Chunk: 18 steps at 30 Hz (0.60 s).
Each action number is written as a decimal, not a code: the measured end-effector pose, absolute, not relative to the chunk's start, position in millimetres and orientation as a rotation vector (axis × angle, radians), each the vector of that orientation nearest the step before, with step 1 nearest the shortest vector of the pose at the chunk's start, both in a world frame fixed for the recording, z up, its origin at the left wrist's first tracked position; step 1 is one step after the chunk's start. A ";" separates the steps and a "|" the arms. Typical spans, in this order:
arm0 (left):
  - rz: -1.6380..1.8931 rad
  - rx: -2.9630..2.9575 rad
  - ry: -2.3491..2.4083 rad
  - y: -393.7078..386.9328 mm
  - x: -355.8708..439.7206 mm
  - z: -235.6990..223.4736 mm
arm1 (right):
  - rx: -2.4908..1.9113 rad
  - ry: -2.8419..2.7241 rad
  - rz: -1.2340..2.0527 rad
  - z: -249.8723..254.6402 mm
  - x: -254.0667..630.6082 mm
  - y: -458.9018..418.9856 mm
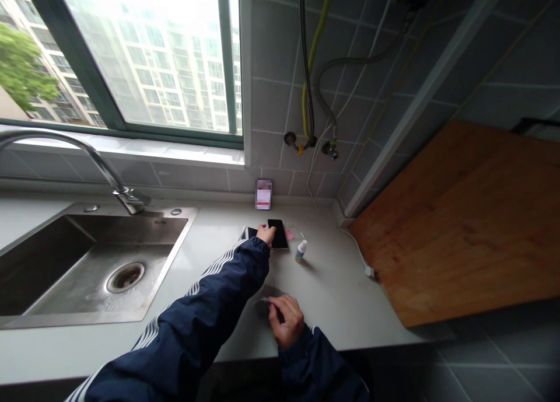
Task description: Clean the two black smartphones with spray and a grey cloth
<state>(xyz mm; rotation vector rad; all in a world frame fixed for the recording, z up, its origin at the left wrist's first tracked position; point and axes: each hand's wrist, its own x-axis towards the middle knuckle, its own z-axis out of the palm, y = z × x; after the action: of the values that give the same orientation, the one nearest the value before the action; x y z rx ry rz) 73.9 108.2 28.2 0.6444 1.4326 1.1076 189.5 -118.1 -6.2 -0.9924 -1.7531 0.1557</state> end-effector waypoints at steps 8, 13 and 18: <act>0.921 0.644 1.441 91.8 70.0 35.5 | -1.016 -1.747 0.217 -8.0 190.1 -117.8; 0.812 0.687 1.355 95.5 40.0 43.6 | -1.036 -1.737 0.247 -12.7 189.6 -117.3; 0.879 0.884 1.418 125.4 -2.4 57.8 | -1.035 -1.733 0.248 -10.2 188.6 -117.1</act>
<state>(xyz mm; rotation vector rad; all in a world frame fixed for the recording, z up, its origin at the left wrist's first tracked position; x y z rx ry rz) -2.4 125.4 57.8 0.8838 1.4183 0.8786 188.6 -117.1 -10.2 -1.0349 -1.7326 0.2482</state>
